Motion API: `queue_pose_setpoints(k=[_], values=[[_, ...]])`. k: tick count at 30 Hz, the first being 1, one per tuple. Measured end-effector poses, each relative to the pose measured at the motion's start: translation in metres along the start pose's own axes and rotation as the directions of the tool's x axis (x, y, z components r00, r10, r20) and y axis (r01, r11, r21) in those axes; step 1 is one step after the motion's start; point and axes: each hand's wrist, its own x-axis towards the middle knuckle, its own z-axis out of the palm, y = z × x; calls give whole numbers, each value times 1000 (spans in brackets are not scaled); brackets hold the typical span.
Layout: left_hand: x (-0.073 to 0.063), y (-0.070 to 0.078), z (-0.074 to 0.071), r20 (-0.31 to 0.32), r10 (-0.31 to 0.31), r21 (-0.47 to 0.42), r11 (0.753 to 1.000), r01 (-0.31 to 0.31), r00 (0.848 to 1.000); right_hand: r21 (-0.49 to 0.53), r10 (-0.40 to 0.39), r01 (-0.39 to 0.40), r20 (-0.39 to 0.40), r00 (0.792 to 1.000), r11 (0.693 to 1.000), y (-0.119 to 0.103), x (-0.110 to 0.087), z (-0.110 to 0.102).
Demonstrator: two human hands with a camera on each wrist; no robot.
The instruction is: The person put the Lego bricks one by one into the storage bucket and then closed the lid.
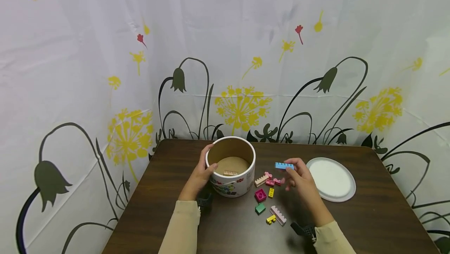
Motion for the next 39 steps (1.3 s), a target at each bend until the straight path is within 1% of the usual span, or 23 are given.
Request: queue_pose_setpoints(k=[4,7,10,12,14,19,21,22,23,25,26,27,29,30,32,35,37,39], values=[[1,1,1,5,0,-8,1000,0,1000,88,-52,50,28,998,995,-23,10,18],[1,1,1,5,-6,-3,1000,6,1000,131,-102,94,60,993,987,-35,17,34],[0,0,0,3,-10,0,1000,10,1000,194,-132,111,98,986,975,-46,26,54],[-1,0,-1,4,-8,3,1000,8,1000,233,-145,114,117,983,966,-53,36,66],[-1,-1,-1,6,-3,-3,1000,3,1000,288,-145,102,135,980,952,-62,48,79],[1,-1,-1,13,12,-4,1000,-12,1000,401,-161,93,140,977,911,-86,83,111],[1,-1,0,15,21,-4,1000,-21,1000,415,-172,100,141,975,904,-90,97,125],[1,-1,0,15,26,-7,1000,-26,1000,408,-169,94,153,974,908,-89,104,132],[1,-1,0,18,31,-13,999,-31,999,377,-156,81,173,973,922,-86,109,139],[2,-2,0,25,40,-28,999,-40,999,257,-94,29,243,965,966,-79,116,151],[2,-2,0,28,44,-29,999,-43,999,180,-55,3,285,957,984,-76,118,157],[2,-3,0,35,45,-34,998,-44,998,107,-12,-24,325,946,994,-72,119,161],[2,-4,0,49,49,-46,998,-46,998,-15,62,-61,377,924,998,-68,121,165],[2,-4,1,55,49,-45,998,-47,997,-41,84,-74,383,920,996,-68,121,166],[2,-5,1,61,49,-38,998,-47,997,-36,93,-86,363,927,996,-67,121,166],[2,-3,2,55,56,-34,998,-54,997,13,59,-67,329,942,998,-68,123,162],[2,-2,1,47,56,-35,998,-55,997,20,40,-50,332,942,999,-70,123,161],[3,0,1,43,57,-39,998,-55,997,18,30,-39,348,937,999,-71,123,161]])
